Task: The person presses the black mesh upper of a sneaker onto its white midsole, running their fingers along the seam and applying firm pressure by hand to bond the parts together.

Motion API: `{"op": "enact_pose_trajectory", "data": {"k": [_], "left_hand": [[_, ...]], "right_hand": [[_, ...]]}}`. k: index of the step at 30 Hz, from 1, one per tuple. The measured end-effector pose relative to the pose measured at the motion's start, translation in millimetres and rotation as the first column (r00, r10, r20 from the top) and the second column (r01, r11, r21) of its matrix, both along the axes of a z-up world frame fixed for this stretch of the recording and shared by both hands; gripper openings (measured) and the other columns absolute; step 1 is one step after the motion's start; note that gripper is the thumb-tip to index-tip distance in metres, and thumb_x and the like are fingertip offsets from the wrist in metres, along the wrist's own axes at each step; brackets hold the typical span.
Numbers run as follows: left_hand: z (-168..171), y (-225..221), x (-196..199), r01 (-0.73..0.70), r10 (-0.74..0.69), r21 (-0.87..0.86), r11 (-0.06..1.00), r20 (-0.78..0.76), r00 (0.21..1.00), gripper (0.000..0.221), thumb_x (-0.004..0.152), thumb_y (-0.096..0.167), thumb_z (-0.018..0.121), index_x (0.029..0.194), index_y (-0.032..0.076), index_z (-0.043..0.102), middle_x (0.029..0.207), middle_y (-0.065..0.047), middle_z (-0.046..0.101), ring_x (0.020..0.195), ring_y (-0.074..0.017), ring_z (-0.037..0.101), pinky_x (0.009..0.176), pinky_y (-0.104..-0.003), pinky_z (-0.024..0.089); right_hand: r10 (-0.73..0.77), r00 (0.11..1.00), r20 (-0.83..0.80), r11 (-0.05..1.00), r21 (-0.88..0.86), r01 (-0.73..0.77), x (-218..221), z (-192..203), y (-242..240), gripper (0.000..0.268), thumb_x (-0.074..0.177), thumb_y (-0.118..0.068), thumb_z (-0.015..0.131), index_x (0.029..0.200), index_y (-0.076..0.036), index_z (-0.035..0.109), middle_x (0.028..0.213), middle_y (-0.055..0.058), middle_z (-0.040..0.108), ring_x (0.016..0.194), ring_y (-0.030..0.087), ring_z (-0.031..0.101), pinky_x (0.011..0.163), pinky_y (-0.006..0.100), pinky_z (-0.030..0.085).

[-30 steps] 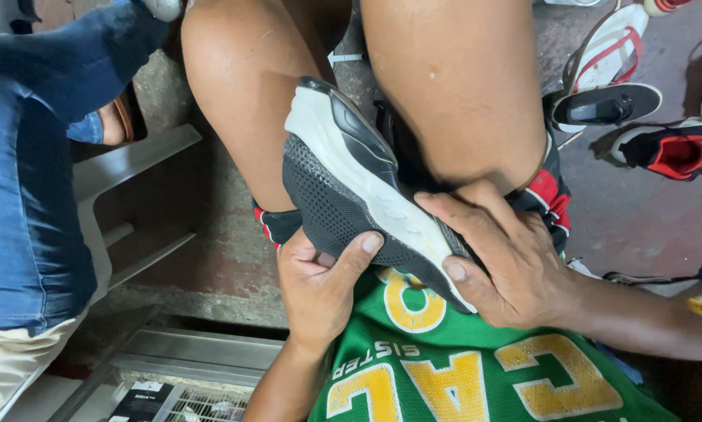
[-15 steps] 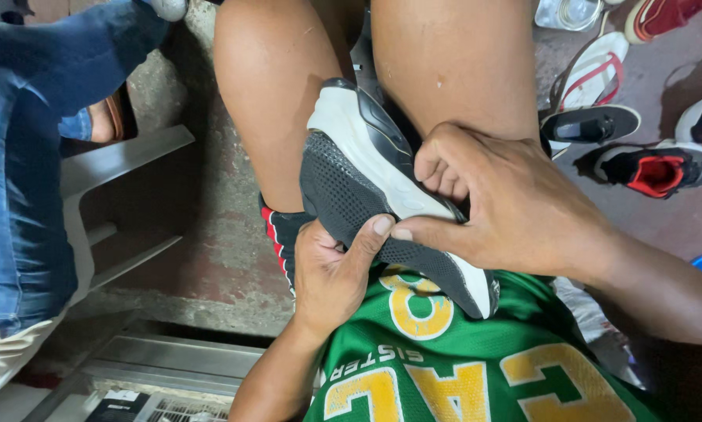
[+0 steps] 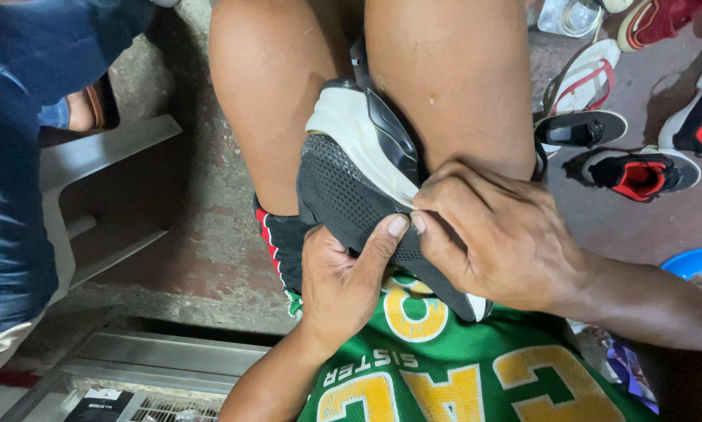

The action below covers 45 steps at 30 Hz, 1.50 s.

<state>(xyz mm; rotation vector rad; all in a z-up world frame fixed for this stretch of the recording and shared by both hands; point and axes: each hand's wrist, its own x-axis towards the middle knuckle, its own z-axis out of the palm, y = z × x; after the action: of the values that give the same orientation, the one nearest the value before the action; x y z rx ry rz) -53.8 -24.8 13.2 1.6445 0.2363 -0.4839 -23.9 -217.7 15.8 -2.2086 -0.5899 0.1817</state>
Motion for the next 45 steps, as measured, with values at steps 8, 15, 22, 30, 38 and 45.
{"op": "enact_pose_trajectory", "data": {"k": [8, 15, 22, 30, 38, 45], "left_hand": [[0.8, 1.1, -2.7, -0.05, 0.044, -0.048, 0.998, -0.115, 0.992, 0.018, 0.101, 0.014, 0.067, 0.097, -0.002, 0.075, 0.081, -0.003, 0.075, 0.072, -0.0052, 0.061, 0.065, -0.026, 0.052], [-0.8, 9.4, -8.7, -0.12, 0.073, -0.239, 0.964, -0.197, 0.978, 0.025, 0.108, 0.017, 0.057, 0.111, -0.003, 0.072, 0.104, -0.002, 0.076, 0.095, -0.0057, 0.065, 0.087, -0.024, 0.054], [6.2, 9.2, -2.7, 0.017, -0.036, -0.156, 0.988, -0.119, 0.992, 0.018, 0.101, 0.013, 0.068, 0.107, -0.003, 0.074, 0.097, -0.003, 0.076, 0.088, -0.0066, 0.067, 0.081, -0.025, 0.056], [6.1, -0.7, -3.5, -0.027, 0.021, -0.073, 0.997, -0.08, 0.997, 0.015, 0.1, 0.012, 0.069, 0.1, -0.002, 0.075, 0.092, -0.004, 0.078, 0.083, -0.0059, 0.069, 0.076, -0.025, 0.057], [21.9, 11.2, 27.1, 0.27, -0.281, 0.08, 0.96, 0.262, 0.923, 0.016, 0.094, 0.019, 0.074, 0.098, 0.003, 0.074, 0.091, -0.007, 0.079, 0.083, -0.0184, 0.079, 0.08, -0.031, 0.06], [-0.3, -0.9, 21.0, 0.001, -0.018, 0.046, 0.999, 0.361, 0.933, 0.02, 0.101, 0.017, 0.064, 0.11, 0.0, 0.07, 0.103, -0.011, 0.077, 0.095, -0.0205, 0.076, 0.088, -0.032, 0.057]], "right_hand": [[-0.004, 1.0, -0.004, 1.0, 0.019, 0.004, 0.6, 2.2, -0.3, 0.016, 0.094, -0.01, 0.068, 0.105, 0.0, 0.062, 0.096, 0.013, 0.066, 0.083, 0.028, 0.07, 0.073, 0.038, 0.055], [-0.097, 0.971, -0.217, 0.959, 0.242, 0.15, -2.8, -1.8, -0.6, 0.019, 0.09, -0.001, 0.074, 0.109, -0.002, 0.073, 0.099, 0.01, 0.066, 0.089, 0.02, 0.069, 0.075, 0.031, 0.055], [-0.069, 0.945, -0.32, 0.942, 0.292, 0.168, -0.1, -4.6, -2.1, 0.018, 0.087, -0.003, 0.079, 0.104, -0.003, 0.073, 0.097, 0.009, 0.065, 0.09, 0.018, 0.067, 0.077, 0.028, 0.052], [-0.086, 0.903, -0.42, 0.896, 0.364, 0.255, -20.0, -17.8, -10.0, 0.022, 0.104, -0.002, 0.062, 0.125, -0.002, 0.061, 0.112, 0.007, 0.063, 0.095, 0.012, 0.065, 0.087, 0.024, 0.052], [0.048, 0.961, -0.272, 0.77, 0.623, 0.138, 35.4, -18.2, -2.5, 0.084, 0.106, -0.053, 0.055, 0.159, 0.002, 0.021, 0.153, 0.017, 0.04, 0.141, 0.024, 0.045, 0.123, 0.037, 0.036], [-0.068, 0.977, -0.203, 0.876, 0.456, 0.156, 40.8, -27.4, 10.6, 0.074, 0.114, -0.057, 0.044, 0.155, 0.005, 0.038, 0.149, 0.015, 0.047, 0.143, 0.022, 0.047, 0.125, 0.033, 0.034]]}}
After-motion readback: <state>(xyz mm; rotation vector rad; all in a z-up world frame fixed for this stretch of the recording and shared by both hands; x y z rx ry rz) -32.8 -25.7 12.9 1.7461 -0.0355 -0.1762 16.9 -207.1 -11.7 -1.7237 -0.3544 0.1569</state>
